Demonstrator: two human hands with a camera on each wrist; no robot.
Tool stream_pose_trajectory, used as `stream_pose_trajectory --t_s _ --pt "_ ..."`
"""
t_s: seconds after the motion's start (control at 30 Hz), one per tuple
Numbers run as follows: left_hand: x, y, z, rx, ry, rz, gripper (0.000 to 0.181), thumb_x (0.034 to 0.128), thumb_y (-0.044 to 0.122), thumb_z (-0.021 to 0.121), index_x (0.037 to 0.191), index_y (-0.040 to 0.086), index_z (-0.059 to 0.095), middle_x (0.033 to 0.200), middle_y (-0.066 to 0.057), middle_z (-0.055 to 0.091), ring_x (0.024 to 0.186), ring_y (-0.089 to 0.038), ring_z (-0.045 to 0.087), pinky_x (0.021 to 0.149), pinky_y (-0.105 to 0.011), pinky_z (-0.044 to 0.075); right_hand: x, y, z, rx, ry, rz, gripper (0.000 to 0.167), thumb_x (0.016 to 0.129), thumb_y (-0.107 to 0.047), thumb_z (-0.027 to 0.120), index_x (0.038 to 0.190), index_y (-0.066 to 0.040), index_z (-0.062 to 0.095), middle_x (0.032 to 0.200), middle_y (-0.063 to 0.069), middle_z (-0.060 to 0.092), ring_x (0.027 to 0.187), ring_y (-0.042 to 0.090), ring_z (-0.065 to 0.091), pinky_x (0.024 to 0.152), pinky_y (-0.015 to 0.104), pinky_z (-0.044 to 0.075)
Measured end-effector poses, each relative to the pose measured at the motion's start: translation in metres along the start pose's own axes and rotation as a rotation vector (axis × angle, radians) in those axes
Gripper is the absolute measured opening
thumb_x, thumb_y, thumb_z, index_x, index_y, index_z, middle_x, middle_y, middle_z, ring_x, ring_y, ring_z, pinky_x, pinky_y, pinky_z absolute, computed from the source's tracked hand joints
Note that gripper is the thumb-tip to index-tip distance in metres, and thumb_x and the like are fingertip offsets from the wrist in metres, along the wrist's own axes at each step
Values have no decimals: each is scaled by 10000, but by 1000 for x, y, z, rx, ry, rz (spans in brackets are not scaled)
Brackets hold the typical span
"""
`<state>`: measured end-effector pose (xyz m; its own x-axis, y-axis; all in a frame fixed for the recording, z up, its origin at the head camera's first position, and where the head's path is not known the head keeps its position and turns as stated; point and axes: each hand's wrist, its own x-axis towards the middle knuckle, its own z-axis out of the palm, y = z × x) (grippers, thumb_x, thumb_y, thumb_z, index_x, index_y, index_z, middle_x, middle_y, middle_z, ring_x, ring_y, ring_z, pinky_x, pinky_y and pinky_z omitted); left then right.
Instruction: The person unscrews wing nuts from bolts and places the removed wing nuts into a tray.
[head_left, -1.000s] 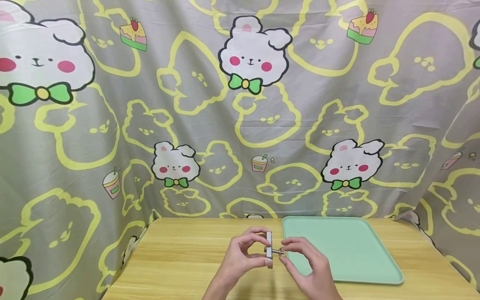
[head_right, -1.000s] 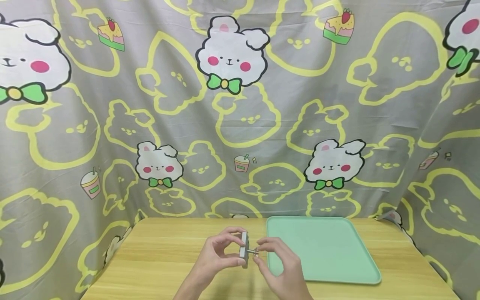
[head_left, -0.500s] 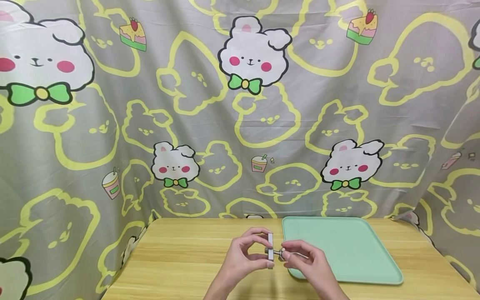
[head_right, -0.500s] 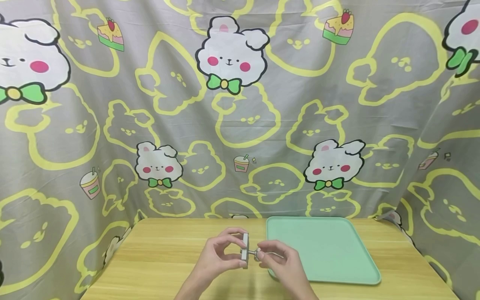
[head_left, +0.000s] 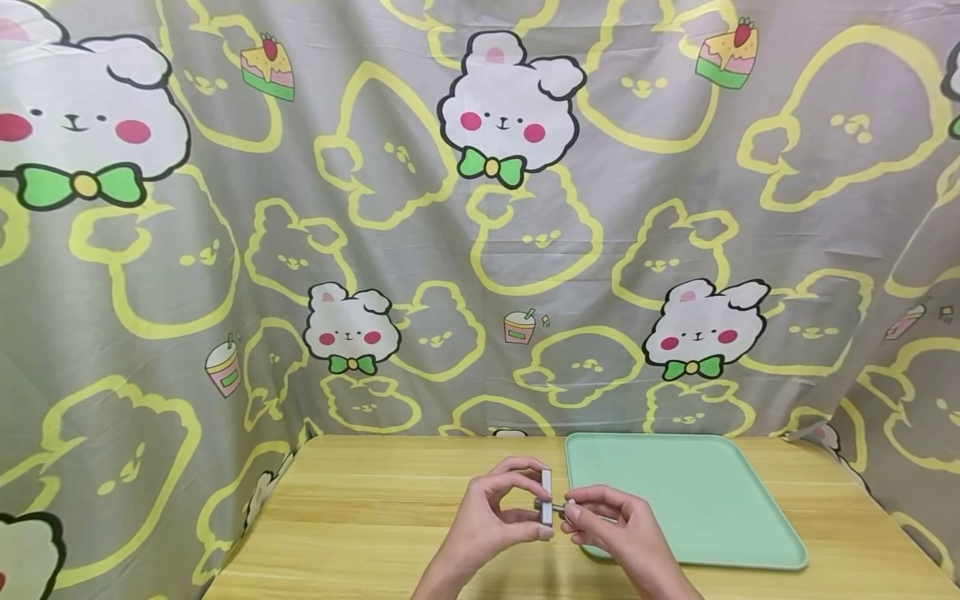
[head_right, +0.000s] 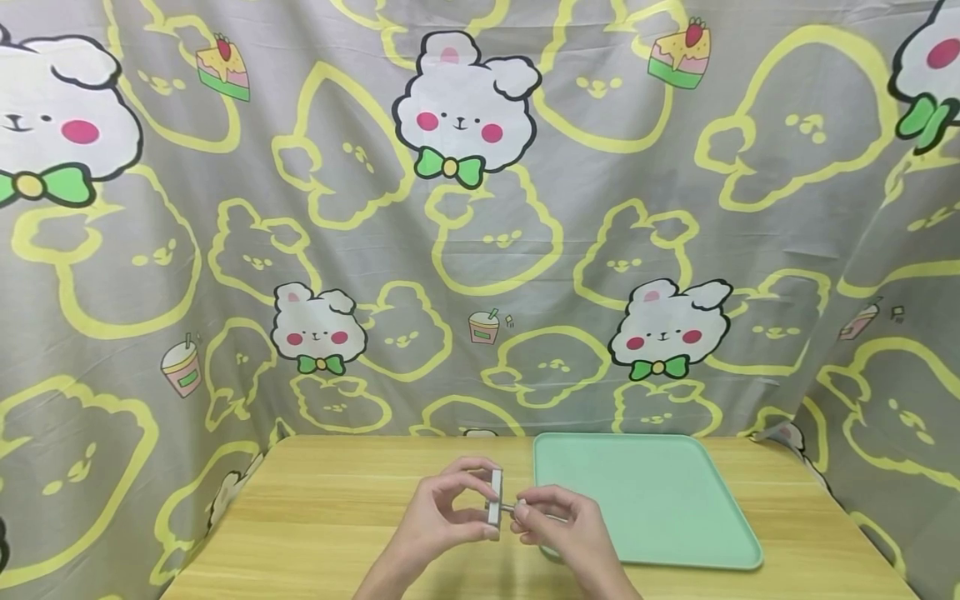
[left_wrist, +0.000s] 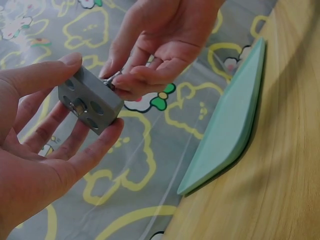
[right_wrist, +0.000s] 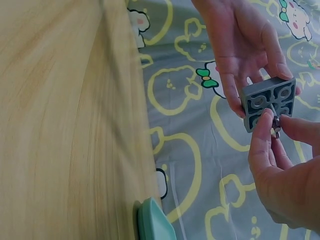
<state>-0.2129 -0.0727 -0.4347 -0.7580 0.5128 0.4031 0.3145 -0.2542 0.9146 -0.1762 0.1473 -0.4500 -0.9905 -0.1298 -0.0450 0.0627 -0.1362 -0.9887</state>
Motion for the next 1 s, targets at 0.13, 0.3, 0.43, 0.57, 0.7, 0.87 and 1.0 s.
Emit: stream_pose_trajectory --t_s 0.13,0.3,0.43,0.57,0.7,0.87,1.0 --pt "0 -1 1 0 -1 2 305 780 -98 829 1057 -89 701 1362 -258 536 1250 -299 555 894 -466 630 -1 0 1 -22 5 -37 358 957 -174 742 1198 75 651 1023 160 725 931 268 735 857 450 642" --pt "0 -1 1 4 6 -11 311 774 -112 826 1060 -82 705 1359 -239 546 1249 -295 559 889 -454 633 -3 0 4 -63 29 -129 307 937 -110 753 1151 84 649 1039 165 694 923 264 743 802 444 654" --pt "0 -1 0 -9 10 -13 328 766 -97 841 1063 -89 702 1359 -245 542 1261 -303 554 896 -466 629 -5 1 8 -134 53 -238 270 920 -66 765 1107 87 647 1051 180 690 903 225 743 737 410 662" --pt "0 -1 -1 -30 12 -8 336 761 -113 835 1067 -99 698 1361 -247 538 1274 -316 542 895 -486 628 -5 4 11 -215 76 -362 194 903 -47 779 1048 17 667 1029 156 690 914 216 732 704 362 662" --pt "-1 -2 -1 -45 8 7 336 764 -123 827 1072 -104 694 1360 -259 534 1282 -324 533 890 -502 627 -5 10 14 -315 116 -480 177 891 0 777 1007 -100 688 1005 59 708 912 159 721 704 329 658" --pt "-1 -3 -2 -57 7 18 333 770 -109 827 1073 -110 688 1348 -279 533 1271 -346 532 890 -571 608 -2 17 13 -467 111 -784 334 837 123 775 1008 -149 684 1012 21 707 915 146 691 678 264 638" --pt "-1 -3 -4 -58 9 9 333 773 -91 834 1071 -110 688 1350 -273 534 1273 -345 535 898 -580 603 3 21 10 -578 106 -1036 374 805 140 794 996 -160 676 1029 66 693 884 142 672 712 171 595"
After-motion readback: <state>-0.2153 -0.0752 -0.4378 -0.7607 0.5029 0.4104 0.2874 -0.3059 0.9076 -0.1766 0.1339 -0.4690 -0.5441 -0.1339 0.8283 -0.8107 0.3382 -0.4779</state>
